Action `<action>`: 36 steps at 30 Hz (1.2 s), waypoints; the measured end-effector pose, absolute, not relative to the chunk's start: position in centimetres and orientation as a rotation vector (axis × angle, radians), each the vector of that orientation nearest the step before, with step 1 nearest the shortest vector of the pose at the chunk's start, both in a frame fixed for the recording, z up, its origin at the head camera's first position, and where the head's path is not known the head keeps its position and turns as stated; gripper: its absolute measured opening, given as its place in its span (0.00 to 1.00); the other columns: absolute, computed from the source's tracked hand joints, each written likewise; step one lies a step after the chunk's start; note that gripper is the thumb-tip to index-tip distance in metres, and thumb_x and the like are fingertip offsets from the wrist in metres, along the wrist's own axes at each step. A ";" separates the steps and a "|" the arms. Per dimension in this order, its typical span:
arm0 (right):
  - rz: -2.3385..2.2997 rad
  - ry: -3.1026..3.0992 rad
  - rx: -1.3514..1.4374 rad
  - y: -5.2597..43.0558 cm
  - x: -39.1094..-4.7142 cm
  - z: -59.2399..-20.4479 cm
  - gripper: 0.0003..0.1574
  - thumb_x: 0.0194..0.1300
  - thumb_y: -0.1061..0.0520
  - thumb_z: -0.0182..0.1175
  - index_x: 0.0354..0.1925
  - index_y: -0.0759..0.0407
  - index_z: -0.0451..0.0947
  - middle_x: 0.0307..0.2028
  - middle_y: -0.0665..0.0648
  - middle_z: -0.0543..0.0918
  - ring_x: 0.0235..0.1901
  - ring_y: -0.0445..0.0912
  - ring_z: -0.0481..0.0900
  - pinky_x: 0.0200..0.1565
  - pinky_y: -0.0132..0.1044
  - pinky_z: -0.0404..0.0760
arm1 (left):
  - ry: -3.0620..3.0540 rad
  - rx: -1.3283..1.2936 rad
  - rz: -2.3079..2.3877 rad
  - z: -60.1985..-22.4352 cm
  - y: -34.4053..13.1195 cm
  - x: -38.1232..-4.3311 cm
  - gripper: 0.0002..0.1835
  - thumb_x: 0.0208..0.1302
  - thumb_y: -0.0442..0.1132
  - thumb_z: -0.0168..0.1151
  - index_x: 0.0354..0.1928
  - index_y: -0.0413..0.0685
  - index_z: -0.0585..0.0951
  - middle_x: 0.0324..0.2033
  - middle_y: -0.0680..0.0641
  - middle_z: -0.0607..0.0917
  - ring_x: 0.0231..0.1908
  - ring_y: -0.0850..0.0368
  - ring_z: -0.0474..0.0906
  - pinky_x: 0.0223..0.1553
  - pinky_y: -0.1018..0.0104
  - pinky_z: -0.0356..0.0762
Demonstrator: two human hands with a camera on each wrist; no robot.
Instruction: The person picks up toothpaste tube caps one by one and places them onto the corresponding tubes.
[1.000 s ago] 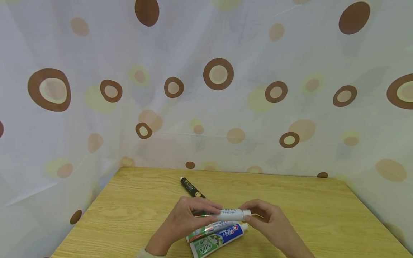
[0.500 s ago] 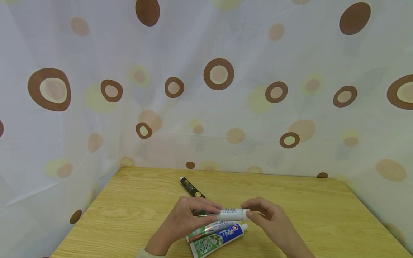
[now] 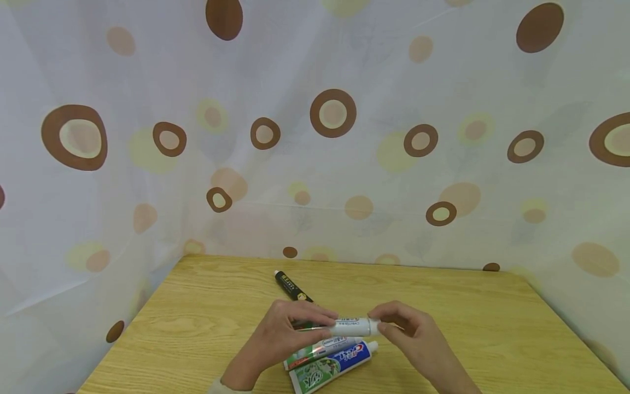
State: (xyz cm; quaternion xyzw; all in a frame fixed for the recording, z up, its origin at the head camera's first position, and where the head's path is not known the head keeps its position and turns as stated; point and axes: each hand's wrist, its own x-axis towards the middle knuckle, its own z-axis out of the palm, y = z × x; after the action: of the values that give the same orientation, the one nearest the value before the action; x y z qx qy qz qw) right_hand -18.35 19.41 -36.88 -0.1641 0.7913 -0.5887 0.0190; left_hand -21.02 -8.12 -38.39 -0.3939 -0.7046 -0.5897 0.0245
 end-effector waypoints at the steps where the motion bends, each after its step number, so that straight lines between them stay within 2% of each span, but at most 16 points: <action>1: -1.825 2.450 -0.499 19.4 -18.4 -36.9 0.20 0.71 0.51 0.60 0.52 0.65 0.78 0.50 0.61 0.83 0.47 0.42 0.83 0.51 0.32 0.83 | -2.182 -1.218 -1.820 -38.4 -8.1 -21.0 0.11 0.64 0.39 0.68 0.45 0.42 0.89 0.47 0.44 0.89 0.45 0.59 0.86 0.42 0.66 0.86; 6: -1.851 2.396 -0.507 19.4 -18.5 -37.0 0.21 0.73 0.51 0.57 0.53 0.67 0.77 0.49 0.63 0.83 0.44 0.46 0.86 0.48 0.39 0.86 | -2.179 -1.223 -1.806 -38.4 -8.2 -21.1 0.11 0.64 0.39 0.68 0.45 0.42 0.89 0.47 0.44 0.89 0.45 0.59 0.86 0.42 0.66 0.86; 12: -1.885 2.335 -0.447 19.3 -18.6 -37.0 0.24 0.74 0.48 0.55 0.54 0.68 0.76 0.50 0.63 0.83 0.44 0.51 0.86 0.48 0.38 0.86 | -2.170 -1.233 -1.792 -38.4 -8.2 -21.1 0.12 0.64 0.39 0.68 0.46 0.41 0.88 0.47 0.43 0.89 0.45 0.59 0.86 0.41 0.66 0.86; 16: -1.862 2.377 -0.415 19.3 -18.4 -36.8 0.24 0.73 0.48 0.56 0.55 0.66 0.77 0.54 0.63 0.82 0.47 0.45 0.85 0.50 0.36 0.85 | -2.180 -1.224 -1.784 -38.4 -8.2 -21.1 0.12 0.64 0.40 0.68 0.45 0.40 0.88 0.47 0.43 0.89 0.45 0.58 0.86 0.41 0.66 0.86; 20: -1.859 2.420 -0.415 19.3 -18.4 -36.7 0.20 0.70 0.51 0.61 0.54 0.62 0.79 0.57 0.57 0.81 0.53 0.38 0.81 0.52 0.31 0.82 | -2.169 -1.236 -1.768 -38.4 -8.3 -21.1 0.12 0.64 0.39 0.67 0.45 0.39 0.88 0.47 0.41 0.88 0.45 0.57 0.86 0.40 0.66 0.86; 25: -1.858 2.429 -0.497 19.4 -18.4 -36.8 0.18 0.68 0.54 0.64 0.53 0.61 0.79 0.54 0.51 0.83 0.53 0.39 0.81 0.53 0.30 0.82 | -2.163 -1.230 -1.808 -38.5 -8.3 -21.2 0.12 0.64 0.39 0.68 0.45 0.39 0.88 0.47 0.41 0.88 0.45 0.57 0.86 0.41 0.66 0.86; 32: -1.811 2.428 -0.461 19.4 -18.4 -36.8 0.20 0.71 0.50 0.60 0.52 0.64 0.78 0.50 0.63 0.82 0.45 0.44 0.84 0.49 0.35 0.84 | -2.184 -1.206 -1.824 -38.7 -8.3 -21.3 0.11 0.63 0.39 0.68 0.45 0.42 0.89 0.47 0.43 0.89 0.46 0.59 0.86 0.42 0.65 0.86; 36: -1.850 2.367 -0.456 19.4 -18.5 -36.9 0.22 0.73 0.50 0.57 0.53 0.67 0.77 0.49 0.64 0.82 0.43 0.49 0.86 0.48 0.38 0.86 | -2.177 -1.219 -1.811 -38.7 -8.3 -21.3 0.11 0.64 0.39 0.68 0.45 0.42 0.89 0.47 0.43 0.89 0.45 0.59 0.86 0.42 0.66 0.86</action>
State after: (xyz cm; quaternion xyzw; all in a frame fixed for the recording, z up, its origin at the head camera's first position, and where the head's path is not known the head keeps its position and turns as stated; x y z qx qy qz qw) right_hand -18.46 19.43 -36.91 -0.1499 0.7779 -0.6081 0.0515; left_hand -21.27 -8.32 -38.69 -0.3953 -0.7059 -0.5871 0.0291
